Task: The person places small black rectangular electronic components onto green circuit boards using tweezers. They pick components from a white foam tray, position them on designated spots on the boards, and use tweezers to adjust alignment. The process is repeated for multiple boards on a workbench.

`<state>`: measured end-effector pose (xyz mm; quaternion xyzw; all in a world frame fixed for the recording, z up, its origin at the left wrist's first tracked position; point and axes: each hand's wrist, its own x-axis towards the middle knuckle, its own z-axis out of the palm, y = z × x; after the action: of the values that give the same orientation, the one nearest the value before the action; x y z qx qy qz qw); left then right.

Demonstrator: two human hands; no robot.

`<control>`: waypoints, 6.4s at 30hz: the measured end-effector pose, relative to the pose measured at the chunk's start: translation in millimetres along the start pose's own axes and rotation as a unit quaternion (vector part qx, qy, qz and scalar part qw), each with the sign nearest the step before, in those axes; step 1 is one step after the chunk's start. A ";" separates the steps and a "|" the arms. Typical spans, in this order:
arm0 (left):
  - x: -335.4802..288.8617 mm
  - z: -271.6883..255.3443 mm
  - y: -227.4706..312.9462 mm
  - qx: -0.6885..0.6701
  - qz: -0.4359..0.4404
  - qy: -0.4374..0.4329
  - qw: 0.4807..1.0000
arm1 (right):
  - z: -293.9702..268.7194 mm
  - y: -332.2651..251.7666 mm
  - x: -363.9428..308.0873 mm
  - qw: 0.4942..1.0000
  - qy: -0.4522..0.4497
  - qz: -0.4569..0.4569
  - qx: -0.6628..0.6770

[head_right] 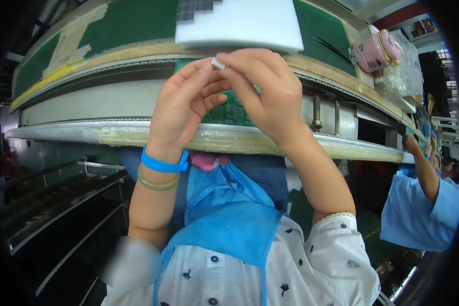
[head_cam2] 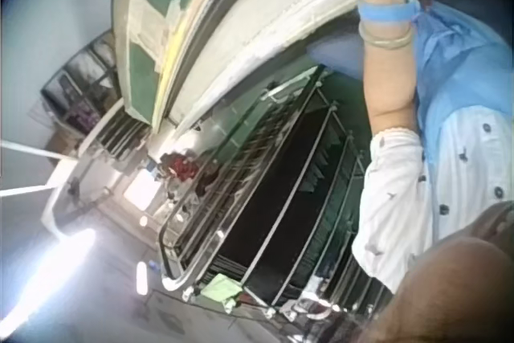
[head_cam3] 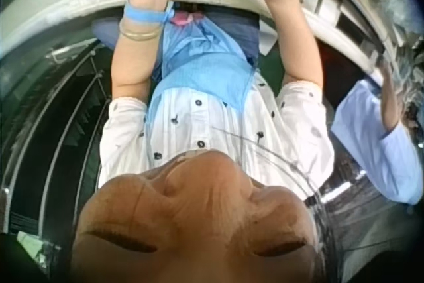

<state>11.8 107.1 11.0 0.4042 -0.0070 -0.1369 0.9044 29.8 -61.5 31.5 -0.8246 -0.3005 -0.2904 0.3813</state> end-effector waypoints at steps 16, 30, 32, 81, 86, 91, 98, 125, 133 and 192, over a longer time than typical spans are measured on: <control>-45.0 24.3 -42.4 0.499 0.109 -0.016 0.860 | -79.7 19.9 -56.7 0.957 -0.152 0.161 0.189; -31.3 14.2 -78.8 0.730 0.267 -0.079 0.624 | -52.6 83.0 -46.5 0.980 -0.177 0.072 -0.059; -30.3 13.4 -76.4 0.733 0.267 -0.086 0.620 | -52.2 83.9 -47.6 0.978 -0.183 0.071 -0.064; 64.4 47.3 -41.8 0.776 0.215 -0.166 0.570 | -60.8 99.6 -65.1 0.695 -0.258 0.521 0.423; 66.7 45.0 -39.4 0.788 0.225 -0.186 0.542 | -53.4 103.1 -66.8 0.696 -0.267 0.503 0.437; 70.1 53.8 -39.6 0.791 0.234 -0.206 0.526 | -53.2 106.4 -68.2 0.749 -0.277 0.465 0.383; 76.0 54.2 -35.4 0.789 0.238 -0.237 0.514 | -46.1 106.4 -73.0 0.770 -0.251 0.439 0.388; 85.6 62.6 -31.6 0.807 0.209 -0.272 0.481 | -45.6 105.2 -73.3 0.777 -0.243 0.447 0.371; 82.8 56.7 -32.4 0.801 0.219 -0.259 0.493 | -45.6 104.4 -70.9 0.767 -0.258 0.462 0.363; 72.7 47.1 -39.5 0.776 0.224 -0.194 0.557 | -104.9 157.6 -48.8 0.979 -0.181 0.070 -0.060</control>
<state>66.3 29.3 6.6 0.8988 -0.3759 0.0533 0.2190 84.8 -242.5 -18.0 -0.9039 -0.2882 -0.1268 0.2895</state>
